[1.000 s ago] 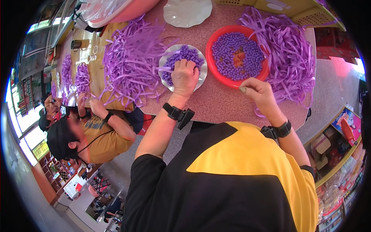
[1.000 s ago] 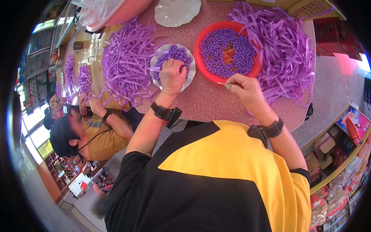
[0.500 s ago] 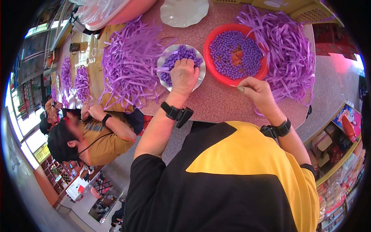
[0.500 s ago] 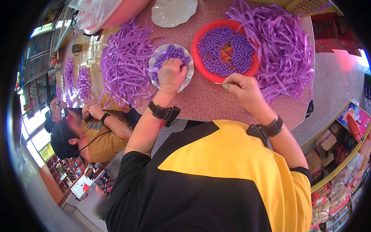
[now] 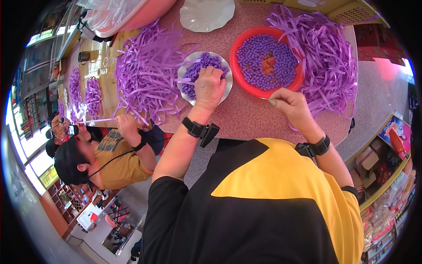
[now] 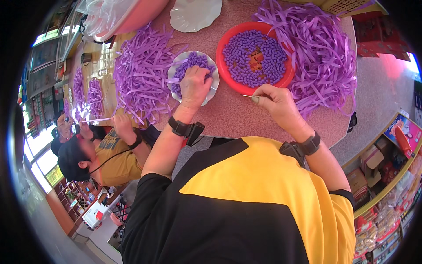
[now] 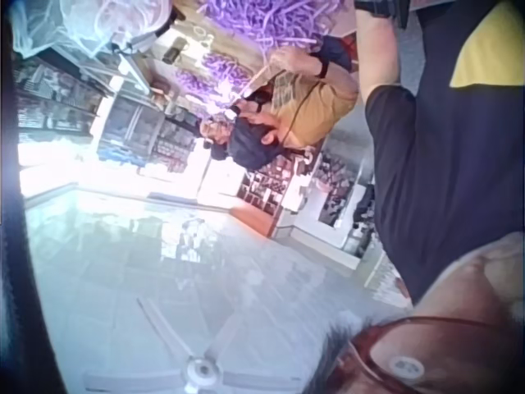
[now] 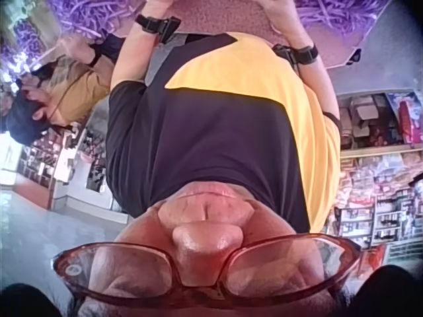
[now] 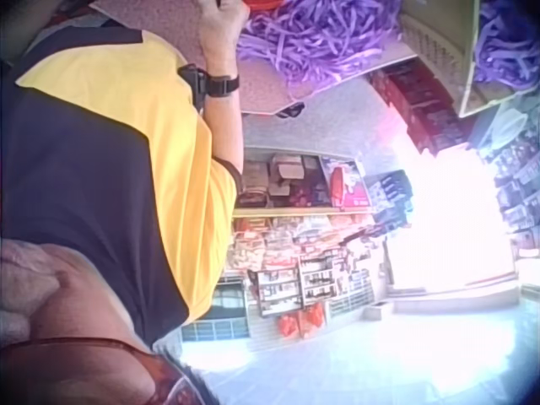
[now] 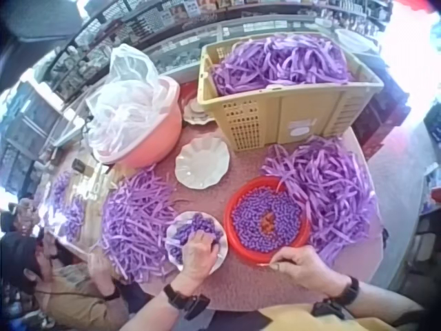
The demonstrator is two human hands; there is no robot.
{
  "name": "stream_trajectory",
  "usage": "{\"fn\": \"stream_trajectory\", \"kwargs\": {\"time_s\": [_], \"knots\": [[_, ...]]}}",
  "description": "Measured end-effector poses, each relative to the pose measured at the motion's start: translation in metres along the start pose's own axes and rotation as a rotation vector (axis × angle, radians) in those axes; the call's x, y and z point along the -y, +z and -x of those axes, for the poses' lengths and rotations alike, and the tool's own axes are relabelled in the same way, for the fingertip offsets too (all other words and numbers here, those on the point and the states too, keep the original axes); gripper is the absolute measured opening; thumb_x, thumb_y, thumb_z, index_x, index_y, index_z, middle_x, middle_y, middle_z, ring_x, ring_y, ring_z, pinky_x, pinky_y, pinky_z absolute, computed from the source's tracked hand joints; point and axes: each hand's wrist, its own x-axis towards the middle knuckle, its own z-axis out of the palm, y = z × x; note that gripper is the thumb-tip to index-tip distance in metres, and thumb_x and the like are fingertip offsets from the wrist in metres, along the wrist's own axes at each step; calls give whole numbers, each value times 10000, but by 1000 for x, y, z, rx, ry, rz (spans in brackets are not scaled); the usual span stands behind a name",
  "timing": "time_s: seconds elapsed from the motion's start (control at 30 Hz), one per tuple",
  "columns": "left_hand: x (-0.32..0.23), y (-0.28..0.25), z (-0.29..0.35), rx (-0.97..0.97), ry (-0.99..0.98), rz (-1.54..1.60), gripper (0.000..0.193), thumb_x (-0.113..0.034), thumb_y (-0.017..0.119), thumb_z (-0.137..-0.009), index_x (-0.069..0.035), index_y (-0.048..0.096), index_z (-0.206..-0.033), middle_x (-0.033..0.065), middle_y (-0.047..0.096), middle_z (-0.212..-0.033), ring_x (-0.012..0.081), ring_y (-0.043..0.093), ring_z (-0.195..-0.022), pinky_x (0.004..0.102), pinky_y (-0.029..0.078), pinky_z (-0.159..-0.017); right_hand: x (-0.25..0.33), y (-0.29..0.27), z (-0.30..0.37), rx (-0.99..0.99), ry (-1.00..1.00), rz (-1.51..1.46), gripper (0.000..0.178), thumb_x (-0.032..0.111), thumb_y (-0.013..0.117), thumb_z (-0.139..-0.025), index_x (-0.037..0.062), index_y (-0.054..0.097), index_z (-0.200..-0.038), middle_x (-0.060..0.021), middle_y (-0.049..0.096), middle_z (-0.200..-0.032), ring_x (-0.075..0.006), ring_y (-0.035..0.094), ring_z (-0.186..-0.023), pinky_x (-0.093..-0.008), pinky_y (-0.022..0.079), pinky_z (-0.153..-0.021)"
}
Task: Assembling small decorative items by tying purple ribbons around components on a table.
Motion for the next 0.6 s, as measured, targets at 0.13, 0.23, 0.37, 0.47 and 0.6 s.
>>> {"fn": "stream_trajectory", "kwargs": {"time_s": [0.13,0.23,0.37,0.47,0.6], "knots": [[0,1,1,29,-5,-10,136,-114,715,-733,-78,658,-851,88,613,-862,303,598,-846,416,506,-716,-5,1,-1,-7,-20,-7,96,85,652,-906,-2,668,-942,61,562,-757,-24,458,-708,-207,372,-625],[3,5,3,-1,10,-5,135,-106,711,-729,-74,657,-849,92,611,-858,306,596,-841,420,505,-709,-3,2,-1,-7,-7,-16,93,86,651,-910,0,666,-942,67,543,-741,-21,438,-683,-207,353,-598],[0,5,6,-34,-7,-3,131,-97,709,-724,-76,651,-841,94,604,-847,308,594,-834,421,503,-706,-2,2,-1,-7,-23,-18,96,92,651,-915,2,666,-946,70,531,-730,-18,427,-668,-207,340,-579],[-1,5,8,-40,-46,-17,115,-96,709,-722,-80,645,-816,94,595,-836,308,589,-824,423,497,-695,-2,3,-2,-9,-31,-10,96,93,651,-916,3,665,-945,70,531,-729,-17,426,-670,-208,340,-579],[0,5,9,-49,-22,-29,84,-93,705,-733,-84,639,-783,91,589,-830,304,583,-814,428,488,-678,-2,4,-2,-7,-25,-13,94,90,649,-916,0,662,-940,68,536,-729,-20,425,-673,-211,342,-585]]}}
